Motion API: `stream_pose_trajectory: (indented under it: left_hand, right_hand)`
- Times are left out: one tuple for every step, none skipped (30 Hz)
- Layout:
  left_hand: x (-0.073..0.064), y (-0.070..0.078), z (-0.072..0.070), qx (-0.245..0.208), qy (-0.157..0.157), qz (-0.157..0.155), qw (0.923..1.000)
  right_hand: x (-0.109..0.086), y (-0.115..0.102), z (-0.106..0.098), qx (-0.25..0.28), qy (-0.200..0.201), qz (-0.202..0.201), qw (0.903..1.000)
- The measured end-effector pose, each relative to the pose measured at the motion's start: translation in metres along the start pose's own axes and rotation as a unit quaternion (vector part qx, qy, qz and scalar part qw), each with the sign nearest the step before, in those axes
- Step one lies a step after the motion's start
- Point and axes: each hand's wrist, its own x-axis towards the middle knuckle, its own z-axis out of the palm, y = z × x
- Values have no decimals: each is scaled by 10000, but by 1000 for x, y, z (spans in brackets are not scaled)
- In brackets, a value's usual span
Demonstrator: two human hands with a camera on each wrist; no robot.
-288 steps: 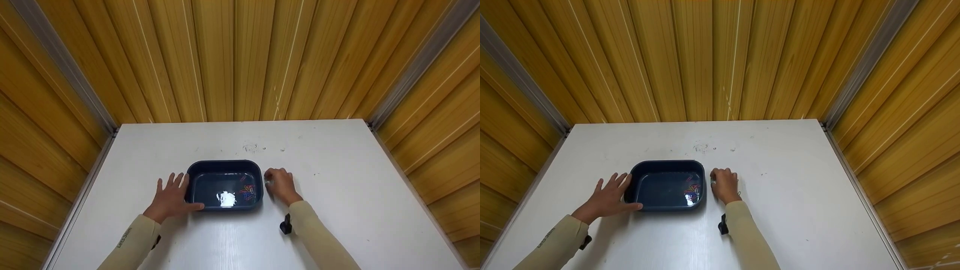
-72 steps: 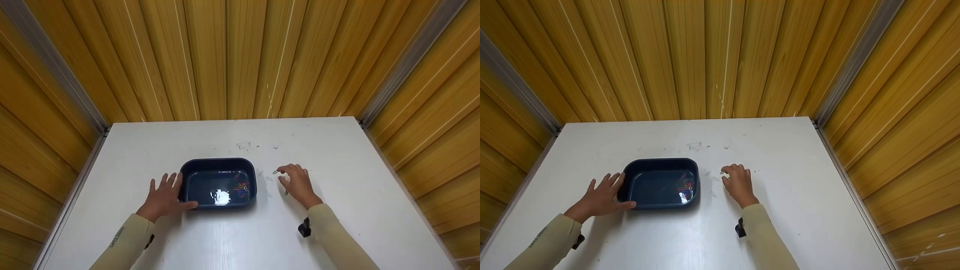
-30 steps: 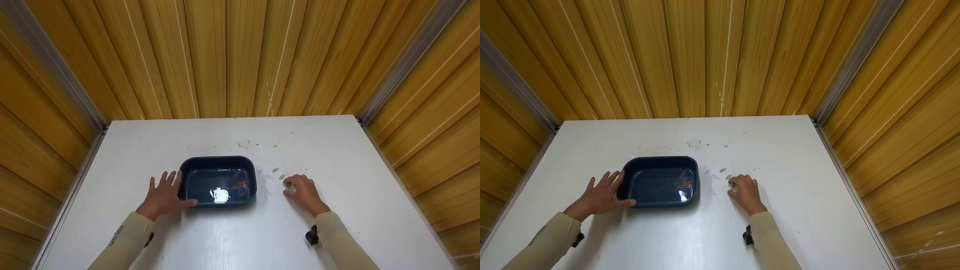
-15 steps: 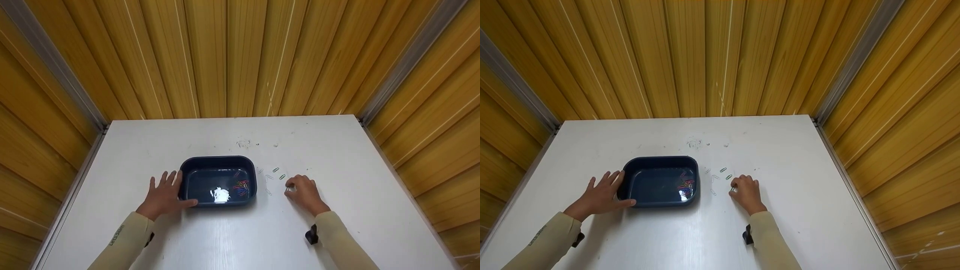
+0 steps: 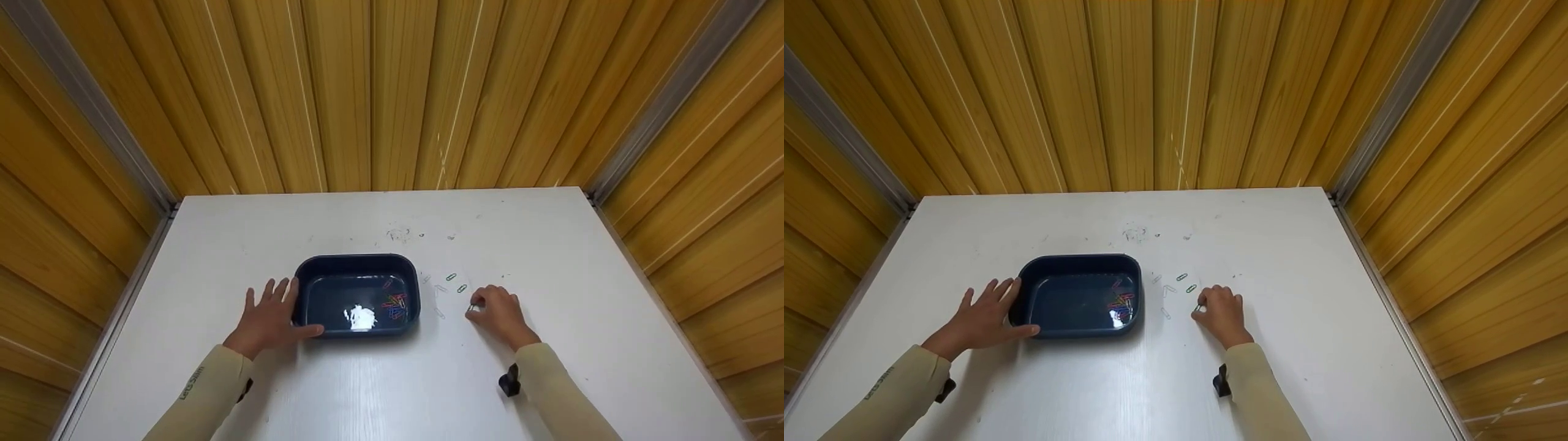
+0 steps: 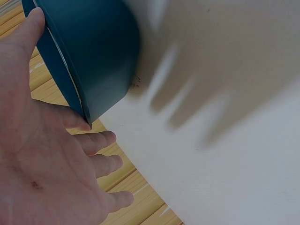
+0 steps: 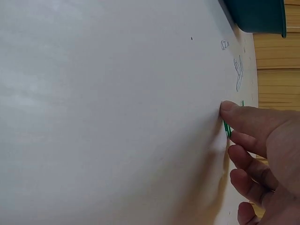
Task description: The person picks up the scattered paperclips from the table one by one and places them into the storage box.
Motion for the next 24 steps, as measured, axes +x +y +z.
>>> stream_pose_trajectory:
  left_hand:
    - [0, 0, 0, 6, 0, -1, 10000]
    - [1, 0, 1, 5, 0, 0, 10000]
    - [1, 0, 1, 3, 2, 1, 10000]
    - [1, 0, 1, 6, 3, 1, 10000]
    - [1, 0, 1, 13, 10, 2, 10000]
    - [1, 0, 1, 13, 16, 3, 10000]
    - [0, 0, 2, 12, 20, 5, 10000]
    - [0, 0, 2, 11, 23, 9, 10000]
    - [0, 0, 2, 17, 23, 5, 10000]
    - [0, 0, 2, 22, 22, 3, 10000]
    - [0, 0, 2, 22, 15, -3, 10000]
    - [0, 0, 2, 21, 6, -5, 10000]
    - [0, 0, 2, 31, -1, -6, 10000]
    - [0, 0, 2, 41, -5, -3, 10000]
    - [0, 0, 1, 36, -5, -1, 10000]
    - [0, 0, 1, 29, 2, 10, 10000]
    - [0, 0, 1, 24, -3, 10, 10000]
    - [0, 0, 1, 10, 5, 23, 10000]
    - [0, 0, 1, 5, 4, 27, 10000]
    - [-1, 1, 1, -12, 1, 30, 10000]
    - [0, 1, 1, -30, -1, 26, 10000]
    - [0, 1, 1, -32, -5, 21, 10000]
    - [0, 0, 1, -40, -9, 8, 10000]
    - [0, 0, 1, -49, -2, 8, 10000]
  right_hand:
    - [0, 0, 0, 29, -18, 2, 10000]
    - [0, -1, 0, 60, -31, 7, 10000]
    - [1, -1, 0, 86, -43, 10, 10000]
    - [1, -1, 0, 119, -55, 6, 9999]
    - [1, -2, 0, 160, -70, 0, 9998]
    - [1, -2, 0, 195, -86, -13, 9998]
    - [2, -3, 0, 235, -100, -23, 9997]
    - [2, -3, 1, 283, -114, -32, 9995]
    - [2, -3, 1, 322, -129, -44, 9994]
    - [1, -4, 1, 357, -138, -66, 9992]
    - [1, -4, 1, 391, -144, -78, 9991]
    - [1, -4, 1, 413, -145, -88, 9990]
    - [0, -5, 1, 442, -138, -97, 9989]
    - [0, -5, 1, 469, -131, -111, 9988]
    - [0, -5, 2, 492, -118, -132, 9986]
    - [-1, -5, 1, 512, -115, -160, 9985]
    - [-1, -5, 1, 544, -115, -161, 9983]
    - [-1, -5, 1, 571, -117, -167, 9982]
    - [-1, -5, 2, 600, -118, -169, 9980]
    - [-1, -5, 2, 612, -124, -168, 9979]
    - [-1, -4, 2, 620, -131, -169, 9978]
    - [-1, -4, 2, 633, -145, -165, 9978]
    - [-1, -4, 3, 645, -155, -161, 9977]
    - [-1, -4, 3, 651, -163, -173, 9976]
